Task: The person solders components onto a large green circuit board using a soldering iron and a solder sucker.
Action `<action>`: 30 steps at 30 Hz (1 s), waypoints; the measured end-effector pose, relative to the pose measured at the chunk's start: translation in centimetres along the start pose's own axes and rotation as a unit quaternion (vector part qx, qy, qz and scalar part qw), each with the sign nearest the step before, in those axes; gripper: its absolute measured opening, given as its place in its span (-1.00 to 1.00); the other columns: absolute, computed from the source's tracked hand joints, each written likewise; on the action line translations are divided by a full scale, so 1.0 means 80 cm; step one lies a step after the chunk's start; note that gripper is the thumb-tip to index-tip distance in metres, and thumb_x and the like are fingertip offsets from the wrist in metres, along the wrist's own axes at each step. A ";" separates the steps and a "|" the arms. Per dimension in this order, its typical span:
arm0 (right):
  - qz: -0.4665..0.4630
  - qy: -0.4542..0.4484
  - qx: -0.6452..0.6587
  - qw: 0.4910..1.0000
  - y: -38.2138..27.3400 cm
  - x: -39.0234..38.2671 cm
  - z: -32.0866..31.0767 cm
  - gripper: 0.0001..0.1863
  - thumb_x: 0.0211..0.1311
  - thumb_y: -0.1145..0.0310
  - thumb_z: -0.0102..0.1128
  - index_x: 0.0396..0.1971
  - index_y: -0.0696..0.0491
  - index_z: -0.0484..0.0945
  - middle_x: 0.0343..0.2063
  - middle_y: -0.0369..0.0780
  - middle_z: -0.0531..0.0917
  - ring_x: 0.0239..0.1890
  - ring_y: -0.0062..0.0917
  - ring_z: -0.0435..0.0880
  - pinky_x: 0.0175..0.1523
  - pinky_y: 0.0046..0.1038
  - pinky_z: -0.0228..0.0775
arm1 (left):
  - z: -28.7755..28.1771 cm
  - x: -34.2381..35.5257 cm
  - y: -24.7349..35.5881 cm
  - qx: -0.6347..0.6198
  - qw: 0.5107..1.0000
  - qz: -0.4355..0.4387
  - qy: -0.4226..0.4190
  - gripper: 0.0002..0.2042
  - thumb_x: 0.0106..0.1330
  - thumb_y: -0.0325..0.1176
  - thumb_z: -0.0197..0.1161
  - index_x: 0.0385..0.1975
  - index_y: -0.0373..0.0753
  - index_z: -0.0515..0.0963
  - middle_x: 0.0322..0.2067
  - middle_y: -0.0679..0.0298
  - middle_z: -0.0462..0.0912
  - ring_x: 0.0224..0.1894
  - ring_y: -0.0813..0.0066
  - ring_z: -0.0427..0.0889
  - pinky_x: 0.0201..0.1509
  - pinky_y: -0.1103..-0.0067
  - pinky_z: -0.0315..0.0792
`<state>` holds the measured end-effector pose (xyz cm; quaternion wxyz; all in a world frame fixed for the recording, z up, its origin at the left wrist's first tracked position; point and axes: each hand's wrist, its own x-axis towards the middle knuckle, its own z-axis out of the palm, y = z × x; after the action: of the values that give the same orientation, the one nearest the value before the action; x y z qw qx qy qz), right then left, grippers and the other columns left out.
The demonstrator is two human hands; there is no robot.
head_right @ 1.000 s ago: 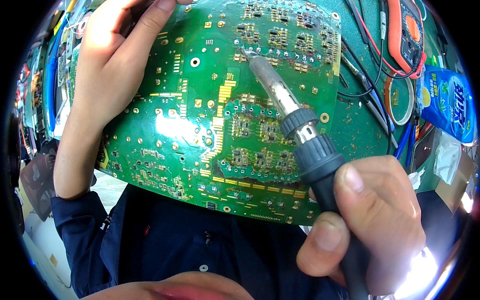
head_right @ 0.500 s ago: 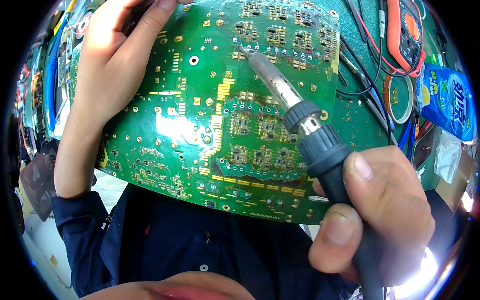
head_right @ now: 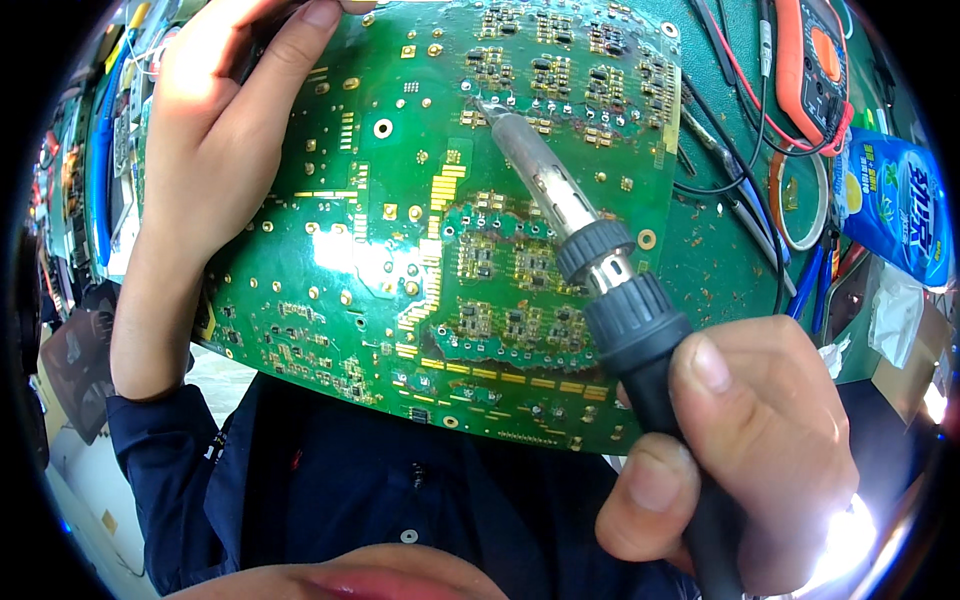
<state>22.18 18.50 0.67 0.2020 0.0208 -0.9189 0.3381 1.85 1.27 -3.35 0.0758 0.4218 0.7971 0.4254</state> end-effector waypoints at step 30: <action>0.029 -0.035 0.054 0.998 -0.004 -0.001 -0.008 -0.71 0.20 0.42 0.01 -0.17 0.31 0.46 -0.58 -0.01 0.55 -0.60 -0.43 0.54 -0.41 -0.44 0.39 | 0.000 -0.005 0.005 -0.015 0.999 -0.006 0.028 -0.91 0.28 -0.62 0.01 -0.30 -0.41 0.47 -0.54 0.17 0.49 -0.51 0.57 0.40 -0.41 0.63 0.31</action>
<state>22.54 18.64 1.32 0.1586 0.0173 -0.9059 0.3923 2.34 1.10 -3.17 0.0620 0.4035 0.7952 0.4483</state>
